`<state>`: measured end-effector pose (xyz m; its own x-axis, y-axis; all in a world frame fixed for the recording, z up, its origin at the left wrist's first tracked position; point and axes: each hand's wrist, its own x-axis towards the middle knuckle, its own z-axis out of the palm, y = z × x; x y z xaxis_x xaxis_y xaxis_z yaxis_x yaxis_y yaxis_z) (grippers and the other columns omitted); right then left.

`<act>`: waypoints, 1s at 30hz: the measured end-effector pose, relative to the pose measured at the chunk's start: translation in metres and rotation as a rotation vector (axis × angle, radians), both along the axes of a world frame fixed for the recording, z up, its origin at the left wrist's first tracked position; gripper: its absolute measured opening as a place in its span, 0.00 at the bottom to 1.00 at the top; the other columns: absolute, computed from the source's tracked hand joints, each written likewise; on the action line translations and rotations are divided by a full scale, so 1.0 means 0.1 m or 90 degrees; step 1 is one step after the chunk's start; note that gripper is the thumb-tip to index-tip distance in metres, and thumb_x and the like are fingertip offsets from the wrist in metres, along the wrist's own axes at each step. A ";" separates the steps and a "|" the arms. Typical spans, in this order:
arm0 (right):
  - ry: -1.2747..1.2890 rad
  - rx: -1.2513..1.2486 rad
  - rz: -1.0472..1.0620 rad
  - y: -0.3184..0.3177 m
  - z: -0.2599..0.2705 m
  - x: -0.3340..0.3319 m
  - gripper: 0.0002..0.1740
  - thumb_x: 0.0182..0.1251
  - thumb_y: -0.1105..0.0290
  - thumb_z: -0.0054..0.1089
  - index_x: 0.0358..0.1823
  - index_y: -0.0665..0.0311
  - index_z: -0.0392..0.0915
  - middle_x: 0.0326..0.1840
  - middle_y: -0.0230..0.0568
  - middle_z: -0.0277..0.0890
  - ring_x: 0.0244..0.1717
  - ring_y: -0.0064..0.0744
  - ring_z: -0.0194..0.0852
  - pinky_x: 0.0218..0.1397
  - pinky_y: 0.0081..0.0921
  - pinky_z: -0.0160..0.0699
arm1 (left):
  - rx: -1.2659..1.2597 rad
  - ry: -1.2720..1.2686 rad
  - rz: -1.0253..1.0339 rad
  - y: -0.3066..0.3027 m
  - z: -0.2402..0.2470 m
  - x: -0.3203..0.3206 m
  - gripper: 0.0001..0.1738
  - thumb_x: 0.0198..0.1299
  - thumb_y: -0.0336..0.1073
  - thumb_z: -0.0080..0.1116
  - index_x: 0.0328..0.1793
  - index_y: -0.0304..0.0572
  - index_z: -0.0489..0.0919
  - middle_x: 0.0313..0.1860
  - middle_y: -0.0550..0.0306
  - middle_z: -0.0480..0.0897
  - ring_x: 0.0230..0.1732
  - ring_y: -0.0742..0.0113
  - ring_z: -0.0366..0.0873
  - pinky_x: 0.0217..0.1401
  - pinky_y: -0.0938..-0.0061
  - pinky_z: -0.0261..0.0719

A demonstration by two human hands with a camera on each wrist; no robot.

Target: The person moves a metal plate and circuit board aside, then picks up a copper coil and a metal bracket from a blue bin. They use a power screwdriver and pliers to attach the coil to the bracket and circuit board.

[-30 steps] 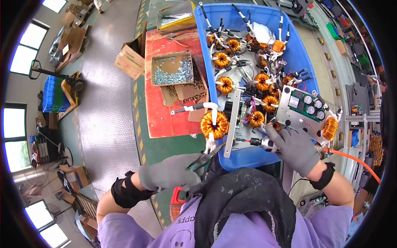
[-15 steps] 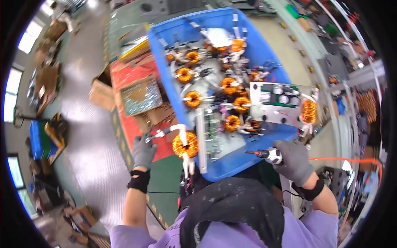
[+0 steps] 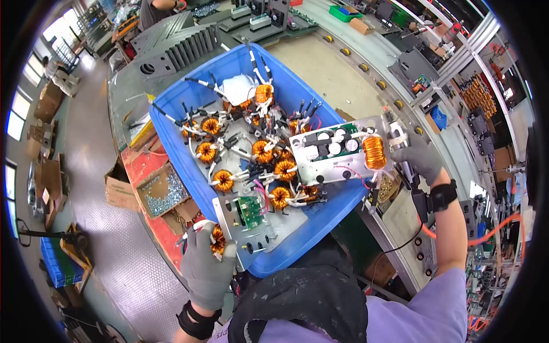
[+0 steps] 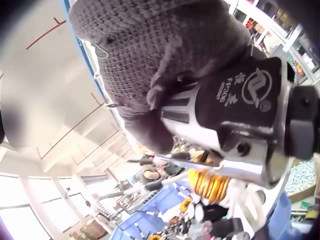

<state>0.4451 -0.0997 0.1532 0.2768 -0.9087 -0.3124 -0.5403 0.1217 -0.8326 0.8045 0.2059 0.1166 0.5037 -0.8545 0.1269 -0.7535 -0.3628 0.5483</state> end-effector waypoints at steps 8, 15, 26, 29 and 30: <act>0.081 0.041 0.150 -0.33 -0.05 -0.01 0.28 0.43 0.69 0.73 0.50 0.69 0.80 0.37 0.39 0.83 0.39 0.25 0.78 0.45 0.25 0.77 | 0.041 -0.138 0.010 -0.19 -0.01 -0.27 0.17 0.49 0.35 0.69 0.43 0.41 0.74 0.33 0.53 0.79 0.31 0.54 0.79 0.36 0.63 0.77; 0.296 -0.374 0.420 0.13 0.55 0.71 0.33 0.46 0.64 0.69 0.59 0.55 0.77 0.46 0.47 0.80 0.48 0.48 0.81 0.51 0.39 0.79 | -0.003 0.161 0.162 -0.25 -0.21 -0.16 0.12 0.54 0.33 0.67 0.41 0.41 0.75 0.20 0.61 0.74 0.22 0.68 0.76 0.28 0.69 0.72; 0.239 -0.418 0.375 0.27 1.25 1.01 0.26 0.46 0.72 0.68 0.52 0.60 0.77 0.36 0.44 0.82 0.37 0.37 0.83 0.43 0.32 0.80 | -0.139 0.290 0.075 -0.25 0.79 0.15 0.07 0.57 0.24 0.59 0.40 0.37 0.74 0.18 0.69 0.69 0.19 0.83 0.68 0.23 0.81 0.66; 0.171 -0.313 0.516 0.58 0.82 1.09 0.29 0.44 0.70 0.70 0.53 0.60 0.77 0.43 0.42 0.82 0.42 0.39 0.83 0.47 0.32 0.80 | -0.088 0.263 0.086 -0.26 0.58 0.23 0.07 0.57 0.25 0.61 0.40 0.37 0.74 0.18 0.69 0.69 0.19 0.82 0.69 0.23 0.79 0.68; 0.111 -0.345 0.567 0.64 0.67 1.14 0.29 0.45 0.67 0.70 0.54 0.59 0.76 0.44 0.44 0.82 0.43 0.43 0.83 0.46 0.34 0.80 | -0.105 0.291 0.095 -0.24 0.47 0.28 0.08 0.56 0.26 0.62 0.40 0.37 0.75 0.18 0.69 0.68 0.19 0.80 0.69 0.23 0.79 0.70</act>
<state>0.5591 -0.0357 0.2203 0.9028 -0.4294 -0.0255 -0.3687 -0.7420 -0.5600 0.8320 0.1815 0.1631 0.6548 -0.7558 -0.0079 -0.3691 -0.3289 0.8692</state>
